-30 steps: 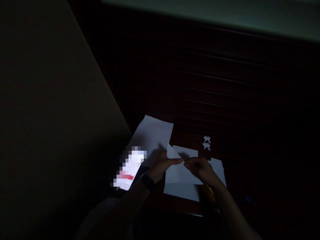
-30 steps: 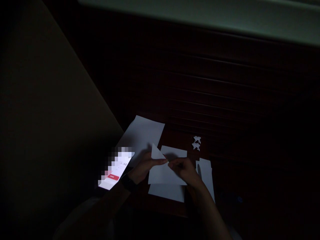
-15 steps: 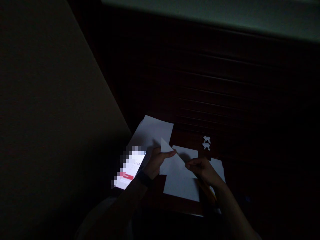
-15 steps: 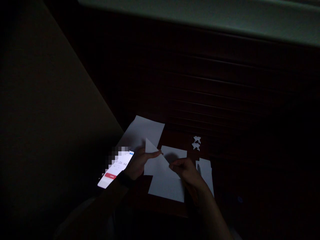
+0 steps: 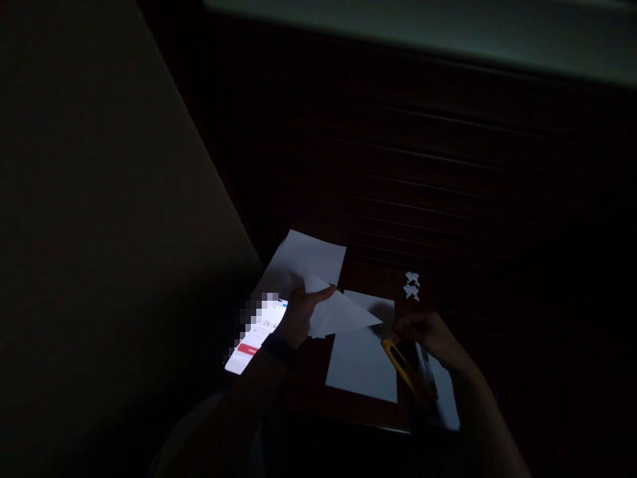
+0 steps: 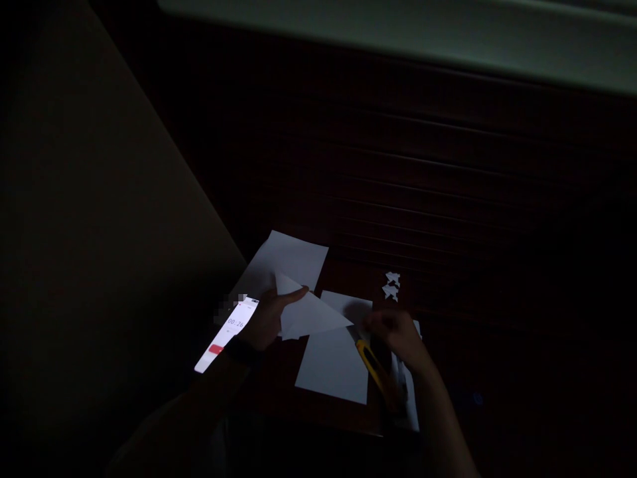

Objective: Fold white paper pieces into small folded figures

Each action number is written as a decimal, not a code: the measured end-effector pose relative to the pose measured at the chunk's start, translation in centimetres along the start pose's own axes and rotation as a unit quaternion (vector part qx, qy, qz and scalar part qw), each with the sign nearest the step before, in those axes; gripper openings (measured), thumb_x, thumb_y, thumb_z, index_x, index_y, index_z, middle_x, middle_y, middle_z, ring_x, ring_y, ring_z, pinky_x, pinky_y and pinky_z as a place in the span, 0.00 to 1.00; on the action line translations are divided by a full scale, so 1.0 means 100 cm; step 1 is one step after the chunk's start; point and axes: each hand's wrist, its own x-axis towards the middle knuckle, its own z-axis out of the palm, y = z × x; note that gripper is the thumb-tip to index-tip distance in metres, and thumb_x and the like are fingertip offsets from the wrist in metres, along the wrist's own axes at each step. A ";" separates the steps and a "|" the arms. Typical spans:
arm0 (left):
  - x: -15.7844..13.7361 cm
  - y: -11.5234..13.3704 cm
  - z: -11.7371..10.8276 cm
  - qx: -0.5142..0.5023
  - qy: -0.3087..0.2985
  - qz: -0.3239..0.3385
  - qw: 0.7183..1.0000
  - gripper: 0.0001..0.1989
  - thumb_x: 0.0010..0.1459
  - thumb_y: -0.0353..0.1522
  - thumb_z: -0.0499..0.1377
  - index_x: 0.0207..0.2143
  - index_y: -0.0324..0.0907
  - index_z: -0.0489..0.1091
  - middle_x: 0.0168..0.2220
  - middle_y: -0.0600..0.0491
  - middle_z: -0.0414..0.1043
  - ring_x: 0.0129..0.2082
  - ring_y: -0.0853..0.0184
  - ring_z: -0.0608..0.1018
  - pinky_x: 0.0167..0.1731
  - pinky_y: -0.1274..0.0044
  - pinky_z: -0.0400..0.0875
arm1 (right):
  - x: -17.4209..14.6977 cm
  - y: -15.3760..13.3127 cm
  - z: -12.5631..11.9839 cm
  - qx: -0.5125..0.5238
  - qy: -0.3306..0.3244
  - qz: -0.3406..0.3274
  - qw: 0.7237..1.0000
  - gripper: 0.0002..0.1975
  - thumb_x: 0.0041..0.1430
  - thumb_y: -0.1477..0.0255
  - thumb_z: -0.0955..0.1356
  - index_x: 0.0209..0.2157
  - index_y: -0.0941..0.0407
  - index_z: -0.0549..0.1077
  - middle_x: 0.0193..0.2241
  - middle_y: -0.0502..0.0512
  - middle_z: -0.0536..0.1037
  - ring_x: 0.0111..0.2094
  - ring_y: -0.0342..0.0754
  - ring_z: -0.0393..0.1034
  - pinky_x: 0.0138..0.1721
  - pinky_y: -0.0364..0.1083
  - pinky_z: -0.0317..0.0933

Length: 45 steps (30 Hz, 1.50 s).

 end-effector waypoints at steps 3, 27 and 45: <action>-0.003 -0.009 0.007 -0.010 -0.029 0.007 0.999 0.16 0.45 0.37 0.64 0.35 0.36 0.72 0.32 0.47 0.75 0.29 0.63 0.76 0.27 0.75 0.68 | 0.006 -0.003 0.012 -0.011 0.123 -0.057 0.991 0.15 0.53 0.62 0.66 0.37 0.57 0.75 0.37 0.59 0.77 0.39 0.53 0.71 0.41 0.49 0.62; -0.005 -0.024 0.014 0.425 -0.262 0.167 0.850 0.06 0.47 0.34 0.60 0.24 0.45 0.77 0.21 0.54 0.75 0.20 0.68 0.72 0.20 0.80 0.58 | 0.015 0.016 0.022 -0.179 -0.012 -0.084 0.980 0.08 0.49 0.74 0.66 0.28 0.54 0.78 0.28 0.53 0.79 0.29 0.49 0.72 0.31 0.45 0.62; -0.003 -0.005 0.007 0.425 -0.341 0.105 0.832 0.10 0.51 0.33 0.57 0.31 0.40 0.77 0.26 0.52 0.76 0.24 0.69 0.73 0.23 0.81 0.61 | 0.011 0.024 -0.006 -0.180 0.023 -0.061 0.981 0.09 0.48 0.74 0.66 0.27 0.55 0.79 0.27 0.53 0.80 0.29 0.50 0.73 0.30 0.45 0.64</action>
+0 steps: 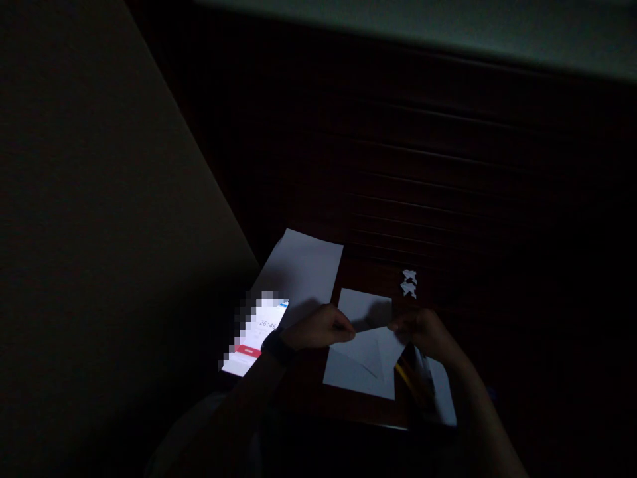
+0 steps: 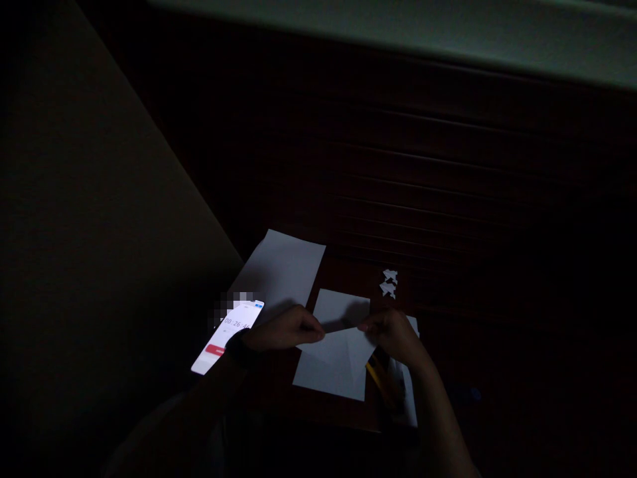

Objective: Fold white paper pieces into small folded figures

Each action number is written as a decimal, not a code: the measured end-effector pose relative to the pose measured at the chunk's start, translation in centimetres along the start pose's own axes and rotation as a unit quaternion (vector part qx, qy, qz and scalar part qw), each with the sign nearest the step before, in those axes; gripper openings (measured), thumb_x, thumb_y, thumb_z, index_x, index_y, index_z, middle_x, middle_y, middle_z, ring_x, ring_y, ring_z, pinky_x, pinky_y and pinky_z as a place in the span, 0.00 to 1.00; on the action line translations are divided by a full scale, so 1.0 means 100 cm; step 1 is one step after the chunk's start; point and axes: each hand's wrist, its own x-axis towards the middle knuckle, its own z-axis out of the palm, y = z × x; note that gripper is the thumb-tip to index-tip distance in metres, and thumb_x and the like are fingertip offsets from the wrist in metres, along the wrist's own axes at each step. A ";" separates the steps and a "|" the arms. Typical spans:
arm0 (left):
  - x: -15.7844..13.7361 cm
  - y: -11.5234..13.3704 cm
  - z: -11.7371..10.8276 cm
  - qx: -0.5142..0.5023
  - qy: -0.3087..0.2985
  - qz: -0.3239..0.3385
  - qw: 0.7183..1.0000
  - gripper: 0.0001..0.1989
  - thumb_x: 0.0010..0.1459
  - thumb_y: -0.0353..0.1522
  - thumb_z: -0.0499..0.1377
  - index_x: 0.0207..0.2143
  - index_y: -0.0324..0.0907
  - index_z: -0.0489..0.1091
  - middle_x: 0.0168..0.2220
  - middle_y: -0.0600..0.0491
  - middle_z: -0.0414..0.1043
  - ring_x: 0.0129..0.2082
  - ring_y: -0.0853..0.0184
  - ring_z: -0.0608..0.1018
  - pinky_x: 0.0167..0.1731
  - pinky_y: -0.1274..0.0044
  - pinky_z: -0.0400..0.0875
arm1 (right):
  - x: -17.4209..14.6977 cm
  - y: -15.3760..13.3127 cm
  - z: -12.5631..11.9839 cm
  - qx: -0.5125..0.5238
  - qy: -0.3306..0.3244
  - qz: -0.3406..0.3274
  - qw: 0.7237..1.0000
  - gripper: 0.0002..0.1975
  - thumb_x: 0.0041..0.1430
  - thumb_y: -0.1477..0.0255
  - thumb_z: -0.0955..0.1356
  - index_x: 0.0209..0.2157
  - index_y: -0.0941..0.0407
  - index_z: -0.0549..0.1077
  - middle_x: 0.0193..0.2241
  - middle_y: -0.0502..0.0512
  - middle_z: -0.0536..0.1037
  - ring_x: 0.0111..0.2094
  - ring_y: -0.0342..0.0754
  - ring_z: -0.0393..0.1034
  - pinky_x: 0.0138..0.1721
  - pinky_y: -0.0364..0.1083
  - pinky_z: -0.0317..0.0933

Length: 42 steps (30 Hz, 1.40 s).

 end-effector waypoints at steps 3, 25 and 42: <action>-0.005 0.007 -0.012 0.027 -0.013 -0.001 1.000 0.10 0.51 0.33 0.58 0.32 0.40 0.77 0.27 0.52 0.77 0.25 0.69 0.74 0.25 0.80 0.62 | -0.004 0.005 -0.010 0.019 -0.004 0.013 1.000 0.10 0.49 0.74 0.65 0.29 0.56 0.79 0.29 0.53 0.80 0.31 0.51 0.73 0.32 0.46 0.65; 0.016 -0.011 0.041 0.061 0.143 0.004 0.988 0.12 0.53 0.39 0.56 0.28 0.42 0.76 0.26 0.53 0.77 0.27 0.66 0.76 0.26 0.79 0.63 | 0.006 -0.013 0.017 -0.015 0.012 -0.032 0.999 0.08 0.48 0.74 0.66 0.27 0.54 0.79 0.28 0.53 0.80 0.30 0.50 0.73 0.32 0.46 0.64; 0.012 -0.003 0.000 -0.125 0.289 -0.037 0.948 0.11 0.52 0.36 0.58 0.32 0.39 0.75 0.31 0.51 0.77 0.32 0.64 0.76 0.32 0.77 0.68 | 0.006 -0.018 0.010 0.216 0.151 0.061 0.963 0.21 0.53 0.56 0.65 0.40 0.58 0.74 0.39 0.61 0.77 0.41 0.56 0.71 0.41 0.52 0.63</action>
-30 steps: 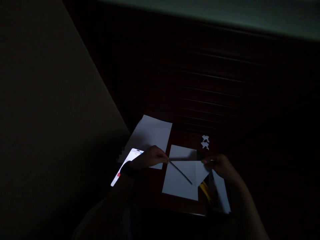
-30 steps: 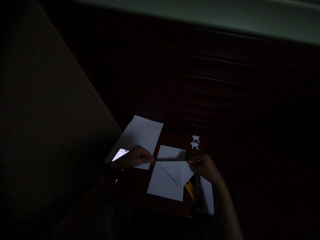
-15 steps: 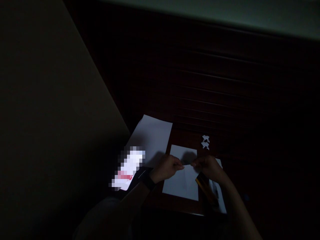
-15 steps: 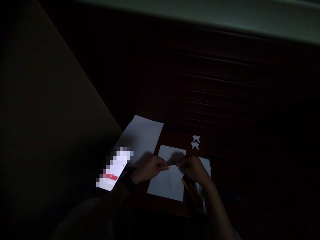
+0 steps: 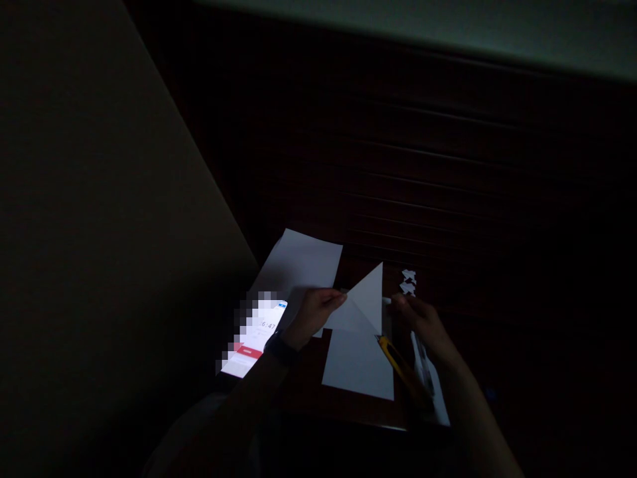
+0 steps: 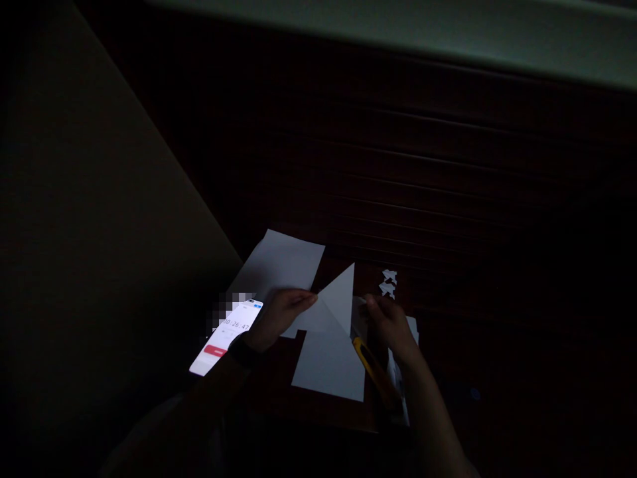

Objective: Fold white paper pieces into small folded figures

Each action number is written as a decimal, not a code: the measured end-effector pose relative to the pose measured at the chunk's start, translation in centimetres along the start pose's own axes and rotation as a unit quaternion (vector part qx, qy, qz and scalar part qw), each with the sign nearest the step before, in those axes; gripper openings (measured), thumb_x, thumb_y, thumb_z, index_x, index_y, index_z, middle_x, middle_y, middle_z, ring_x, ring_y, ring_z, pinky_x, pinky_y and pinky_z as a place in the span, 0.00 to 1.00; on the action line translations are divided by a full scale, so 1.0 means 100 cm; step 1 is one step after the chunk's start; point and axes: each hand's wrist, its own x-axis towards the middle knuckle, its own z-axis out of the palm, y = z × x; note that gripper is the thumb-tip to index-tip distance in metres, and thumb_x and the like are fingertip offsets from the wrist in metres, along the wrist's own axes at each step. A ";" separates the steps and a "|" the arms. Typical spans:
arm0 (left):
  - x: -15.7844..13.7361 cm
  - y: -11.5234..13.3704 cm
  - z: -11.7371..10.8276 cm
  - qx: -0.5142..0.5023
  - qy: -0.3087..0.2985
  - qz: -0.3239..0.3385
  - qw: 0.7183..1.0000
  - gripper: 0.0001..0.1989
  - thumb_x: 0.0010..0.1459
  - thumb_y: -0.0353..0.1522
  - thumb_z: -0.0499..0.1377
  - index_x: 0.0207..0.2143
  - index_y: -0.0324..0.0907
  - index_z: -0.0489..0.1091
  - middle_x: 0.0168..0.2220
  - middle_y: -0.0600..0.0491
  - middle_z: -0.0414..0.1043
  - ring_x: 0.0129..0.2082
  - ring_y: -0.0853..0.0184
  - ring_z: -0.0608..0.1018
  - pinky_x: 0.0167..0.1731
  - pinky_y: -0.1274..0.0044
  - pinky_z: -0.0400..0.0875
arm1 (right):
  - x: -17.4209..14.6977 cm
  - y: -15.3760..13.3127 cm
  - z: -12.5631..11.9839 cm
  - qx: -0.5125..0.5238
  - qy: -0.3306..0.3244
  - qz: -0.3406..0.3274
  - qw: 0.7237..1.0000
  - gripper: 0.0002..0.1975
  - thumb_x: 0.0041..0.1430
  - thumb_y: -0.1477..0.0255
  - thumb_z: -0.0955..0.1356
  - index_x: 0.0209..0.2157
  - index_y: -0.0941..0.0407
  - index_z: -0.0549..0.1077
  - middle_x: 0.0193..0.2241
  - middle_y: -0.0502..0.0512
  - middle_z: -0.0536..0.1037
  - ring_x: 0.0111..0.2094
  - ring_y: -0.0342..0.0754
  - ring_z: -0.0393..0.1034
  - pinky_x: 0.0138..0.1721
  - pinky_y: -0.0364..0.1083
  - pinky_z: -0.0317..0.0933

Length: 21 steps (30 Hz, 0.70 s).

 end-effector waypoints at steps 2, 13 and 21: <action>0.000 -0.002 0.001 -0.040 0.017 -0.023 0.999 0.11 0.52 0.36 0.58 0.34 0.38 0.75 0.32 0.50 0.77 0.33 0.64 0.76 0.33 0.77 0.68 | -0.004 -0.005 0.016 0.051 -0.040 -0.001 0.998 0.21 0.54 0.56 0.64 0.40 0.57 0.75 0.40 0.60 0.77 0.45 0.56 0.69 0.45 0.53 0.61; 0.001 -0.016 0.006 -0.115 0.011 -0.034 0.993 0.15 0.52 0.37 0.58 0.40 0.39 0.74 0.39 0.48 0.76 0.38 0.62 0.76 0.38 0.73 0.69 | -0.006 0.005 0.035 0.189 -0.040 0.091 0.977 0.18 0.48 0.58 0.69 0.37 0.55 0.75 0.35 0.56 0.77 0.34 0.52 0.71 0.32 0.50 0.68; 0.000 -0.018 0.003 -0.143 -0.005 -0.029 0.989 0.16 0.54 0.36 0.57 0.43 0.38 0.72 0.40 0.48 0.75 0.38 0.62 0.75 0.39 0.73 0.68 | -0.006 0.001 0.031 0.247 -0.058 0.105 0.962 0.17 0.49 0.61 0.70 0.39 0.56 0.75 0.33 0.56 0.77 0.30 0.48 0.72 0.34 0.50 0.67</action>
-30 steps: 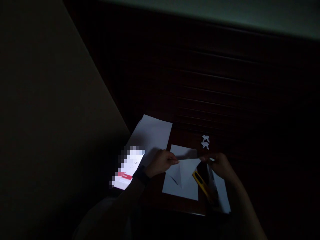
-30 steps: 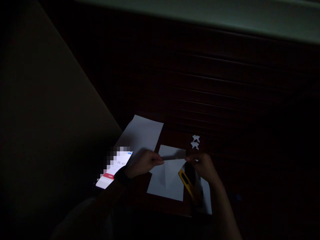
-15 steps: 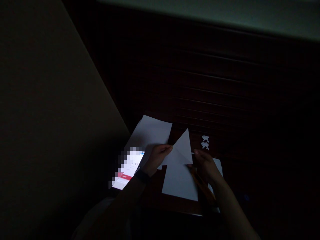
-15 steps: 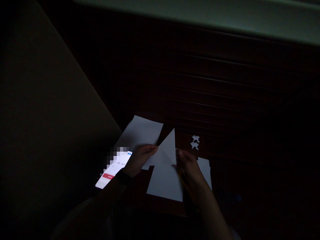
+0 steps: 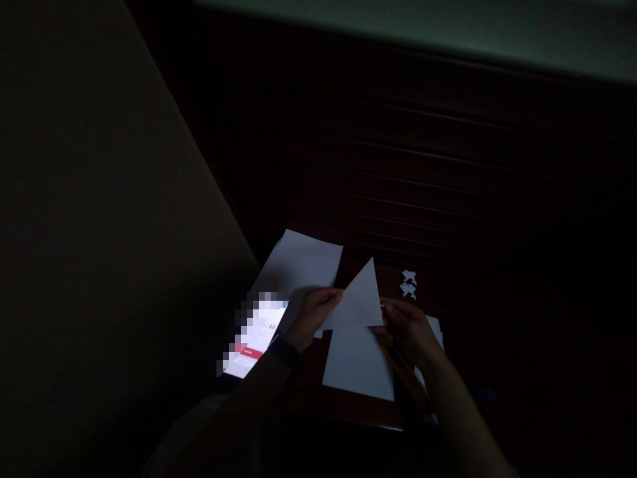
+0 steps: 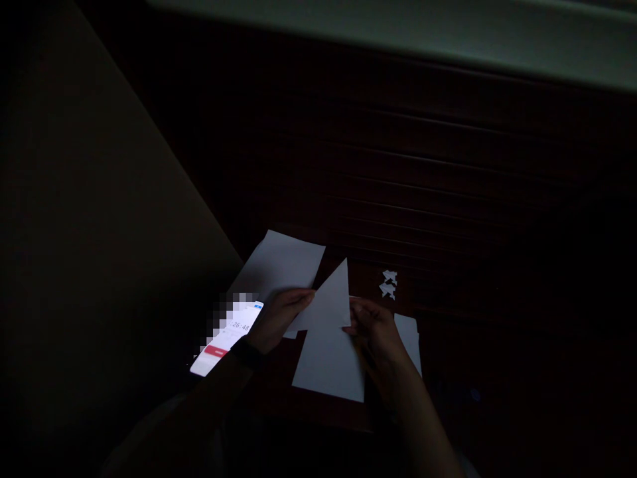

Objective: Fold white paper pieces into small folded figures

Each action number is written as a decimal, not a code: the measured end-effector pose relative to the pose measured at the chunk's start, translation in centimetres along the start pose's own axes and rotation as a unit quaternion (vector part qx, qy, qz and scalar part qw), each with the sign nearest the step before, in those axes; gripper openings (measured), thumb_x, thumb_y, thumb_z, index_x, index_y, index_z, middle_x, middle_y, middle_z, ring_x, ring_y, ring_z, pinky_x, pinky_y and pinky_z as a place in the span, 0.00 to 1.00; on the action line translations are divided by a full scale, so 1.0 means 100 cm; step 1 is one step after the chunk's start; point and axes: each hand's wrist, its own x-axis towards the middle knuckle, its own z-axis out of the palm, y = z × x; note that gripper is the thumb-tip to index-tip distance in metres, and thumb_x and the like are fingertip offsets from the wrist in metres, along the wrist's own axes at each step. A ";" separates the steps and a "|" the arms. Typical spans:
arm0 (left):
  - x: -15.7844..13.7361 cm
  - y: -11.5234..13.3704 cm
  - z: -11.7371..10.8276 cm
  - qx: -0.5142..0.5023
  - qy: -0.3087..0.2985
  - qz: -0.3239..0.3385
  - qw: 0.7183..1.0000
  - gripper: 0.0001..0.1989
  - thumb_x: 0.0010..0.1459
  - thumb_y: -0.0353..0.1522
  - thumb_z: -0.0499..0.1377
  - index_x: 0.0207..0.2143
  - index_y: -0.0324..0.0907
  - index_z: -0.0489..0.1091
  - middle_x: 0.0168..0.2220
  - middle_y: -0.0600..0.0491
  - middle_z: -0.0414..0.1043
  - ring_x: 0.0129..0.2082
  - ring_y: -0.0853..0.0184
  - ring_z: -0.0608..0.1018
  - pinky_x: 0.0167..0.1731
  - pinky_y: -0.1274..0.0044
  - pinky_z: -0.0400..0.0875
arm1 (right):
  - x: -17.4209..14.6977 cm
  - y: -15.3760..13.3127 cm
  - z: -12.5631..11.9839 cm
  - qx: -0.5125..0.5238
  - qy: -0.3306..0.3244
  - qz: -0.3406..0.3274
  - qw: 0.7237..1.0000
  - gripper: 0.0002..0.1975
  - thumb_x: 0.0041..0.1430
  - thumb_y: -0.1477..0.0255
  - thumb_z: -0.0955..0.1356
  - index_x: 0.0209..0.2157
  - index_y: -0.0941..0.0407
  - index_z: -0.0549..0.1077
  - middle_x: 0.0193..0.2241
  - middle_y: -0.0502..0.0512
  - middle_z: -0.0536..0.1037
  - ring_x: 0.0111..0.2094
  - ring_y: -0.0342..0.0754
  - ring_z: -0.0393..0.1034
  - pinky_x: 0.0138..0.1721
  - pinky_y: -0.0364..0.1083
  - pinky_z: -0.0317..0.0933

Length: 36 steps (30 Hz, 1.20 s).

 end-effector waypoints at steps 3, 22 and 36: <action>0.000 0.001 0.000 -0.002 -0.002 -0.003 1.000 0.16 0.54 0.36 0.57 0.43 0.38 0.72 0.39 0.48 0.76 0.38 0.63 0.75 0.39 0.73 0.68 | 0.001 0.004 -0.001 -0.010 -0.003 -0.002 1.000 0.16 0.48 0.63 0.70 0.38 0.56 0.75 0.35 0.57 0.77 0.32 0.49 0.72 0.34 0.49 0.67; 0.000 0.005 0.003 0.028 0.015 -0.010 0.999 0.15 0.52 0.36 0.59 0.40 0.38 0.74 0.41 0.47 0.75 0.38 0.62 0.76 0.38 0.72 0.69 | 0.003 0.008 -0.004 -0.023 -0.010 -0.011 1.000 0.17 0.49 0.64 0.70 0.41 0.56 0.75 0.30 0.55 0.78 0.27 0.48 0.72 0.31 0.50 0.67; -0.012 0.025 0.015 0.116 -0.158 0.041 0.980 0.16 0.54 0.38 0.56 0.44 0.42 0.72 0.43 0.49 0.74 0.42 0.60 0.74 0.42 0.70 0.67 | 0.002 0.013 0.007 -0.094 0.015 -0.030 0.995 0.17 0.45 0.69 0.69 0.40 0.56 0.74 0.29 0.56 0.80 0.29 0.53 0.74 0.29 0.48 0.66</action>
